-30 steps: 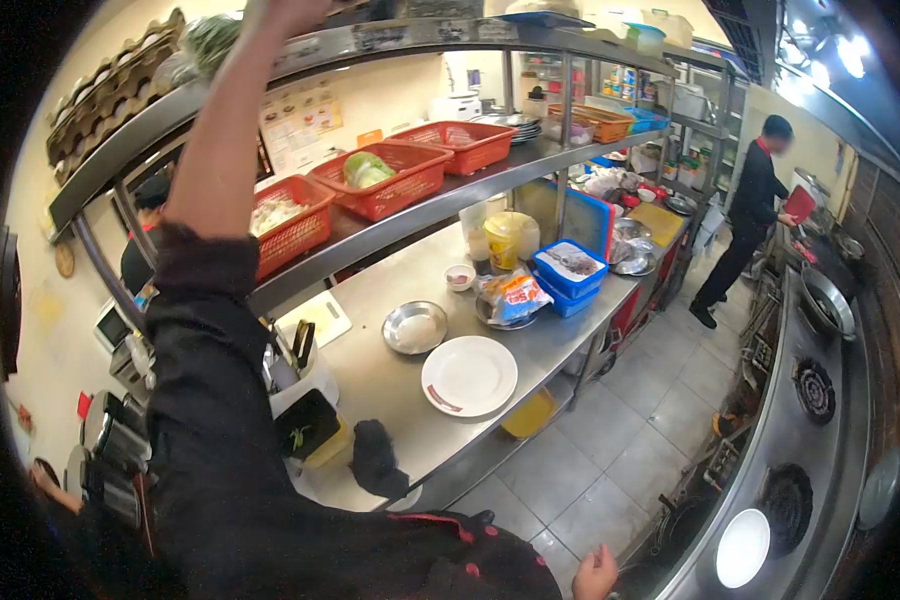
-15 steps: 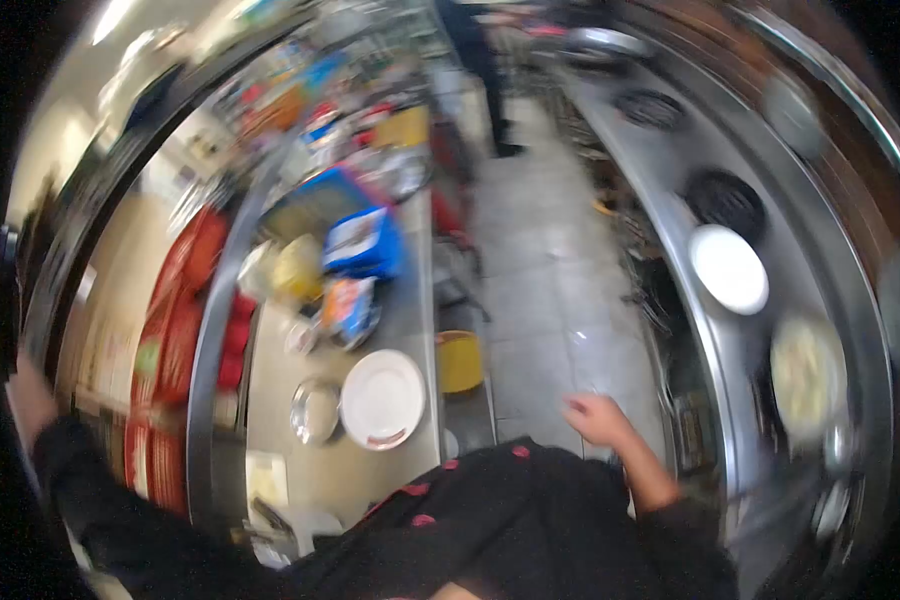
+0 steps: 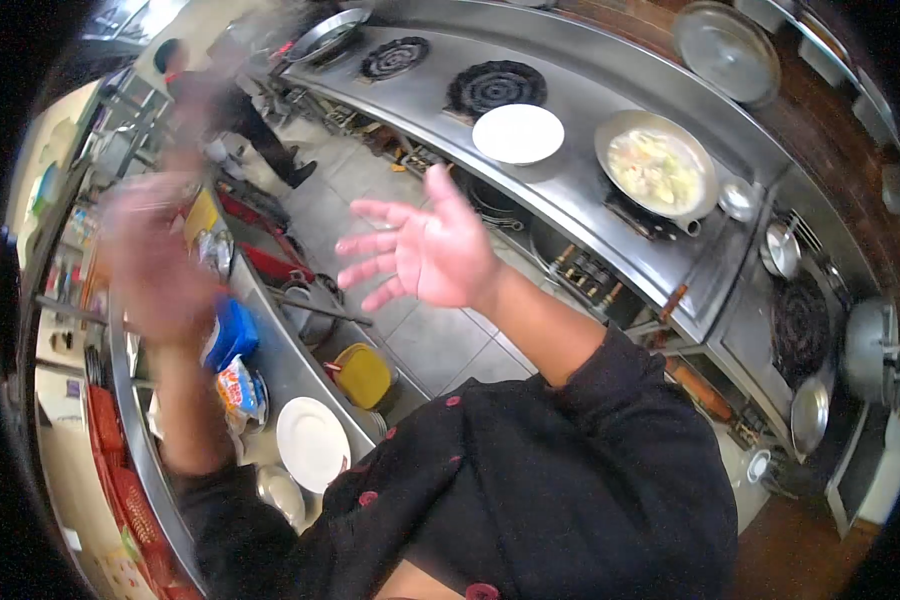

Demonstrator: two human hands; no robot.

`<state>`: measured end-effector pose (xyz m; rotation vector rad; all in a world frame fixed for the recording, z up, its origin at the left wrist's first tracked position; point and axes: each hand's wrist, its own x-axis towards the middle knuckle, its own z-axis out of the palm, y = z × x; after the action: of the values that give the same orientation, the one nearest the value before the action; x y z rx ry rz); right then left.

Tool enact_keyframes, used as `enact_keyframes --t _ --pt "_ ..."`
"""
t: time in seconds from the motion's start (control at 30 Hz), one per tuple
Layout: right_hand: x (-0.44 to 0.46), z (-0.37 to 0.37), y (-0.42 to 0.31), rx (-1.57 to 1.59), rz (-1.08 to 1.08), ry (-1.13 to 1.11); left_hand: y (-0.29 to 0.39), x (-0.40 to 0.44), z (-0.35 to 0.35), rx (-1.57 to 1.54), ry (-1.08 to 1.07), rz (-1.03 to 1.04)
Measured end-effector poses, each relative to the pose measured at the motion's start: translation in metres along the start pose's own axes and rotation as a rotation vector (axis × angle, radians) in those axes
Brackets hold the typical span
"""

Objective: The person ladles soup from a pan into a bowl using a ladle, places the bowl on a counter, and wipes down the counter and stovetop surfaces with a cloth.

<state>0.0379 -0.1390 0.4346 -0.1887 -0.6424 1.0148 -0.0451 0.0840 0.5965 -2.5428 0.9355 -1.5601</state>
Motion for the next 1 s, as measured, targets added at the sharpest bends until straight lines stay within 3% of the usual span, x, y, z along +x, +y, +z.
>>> enact_keyframes --t 0.03,0.07,0.1,0.13,0.2,0.27,0.3,0.37,0.4,0.43,0.5,0.57,0.73,0.83,0.93,0.97,1.0 --pt "-0.013 0.005 -0.009 0.101 -0.105 0.101 0.037 -0.008 0.051 -0.226 -0.112 0.032" --pt "-0.036 0.0 -0.007 0.184 -0.291 0.224 0.087 -0.006 0.085 -0.398 -0.437 0.018" --pt "-0.06 -0.008 -0.013 0.2 -0.433 0.342 0.12 -0.049 0.143 -0.691 -0.289 0.073" --pt "-0.09 -0.016 -0.018 0.19 -0.56 0.466 0.161 -0.068 0.172 -0.76 -0.356 0.097" --pt "-0.166 -0.03 -0.029 0.14 -0.801 0.732 0.21 -0.066 0.193 -0.775 -0.401 0.118" --pt "-0.249 -0.029 -0.04 0.059 -0.985 0.991 0.248 -0.064 0.202 -1.105 -0.342 0.002" --pt "-0.289 -0.028 -0.042 0.018 -1.059 1.103 0.261 -0.068 0.212 -1.124 -0.351 -0.014" --pt "-0.36 -0.021 -0.054 -0.059 -1.156 1.315 0.283 -0.094 0.242 -1.182 -0.634 -0.104" --pt "-0.39 -0.019 -0.061 -0.088 -1.182 1.417 0.281 -0.102 0.259 -1.129 -0.799 -0.135" --pt "-0.42 -0.018 -0.068 -0.113 -1.197 1.504 0.29 -0.134 0.298 -1.174 -0.717 -0.222" --pt "-0.465 -0.025 -0.088 -0.142 -1.194 1.626 0.296 -0.18 0.363 -0.878 -0.98 -0.485" --pt "-0.501 -0.042 -0.111 -0.138 -1.174 1.699 0.29 -0.166 0.4 -0.692 -1.264 -0.649" --pt "-0.53 -0.124 -0.176 -0.048 -1.017 1.743 0.317 -0.193 0.478 -0.426 -1.4 -0.596" --pt "-0.529 -0.167 -0.208 0.011 -0.92 1.712 0.327 -0.177 0.493 -0.315 -1.71 -0.364" --pt "-0.52 -0.194 -0.22 0.059 -0.832 1.663 0.335 -0.176 0.494 -0.325 -1.699 -0.56" --pt "-0.517 -0.199 -0.222 0.074 -0.81 1.642 0.337 -0.173 0.496 -0.362 -1.717 -0.566" --pt "-0.512 -0.202 -0.224 0.089 -0.799 1.626 0.337 -0.214 0.514 -0.374 -1.779 -0.441"
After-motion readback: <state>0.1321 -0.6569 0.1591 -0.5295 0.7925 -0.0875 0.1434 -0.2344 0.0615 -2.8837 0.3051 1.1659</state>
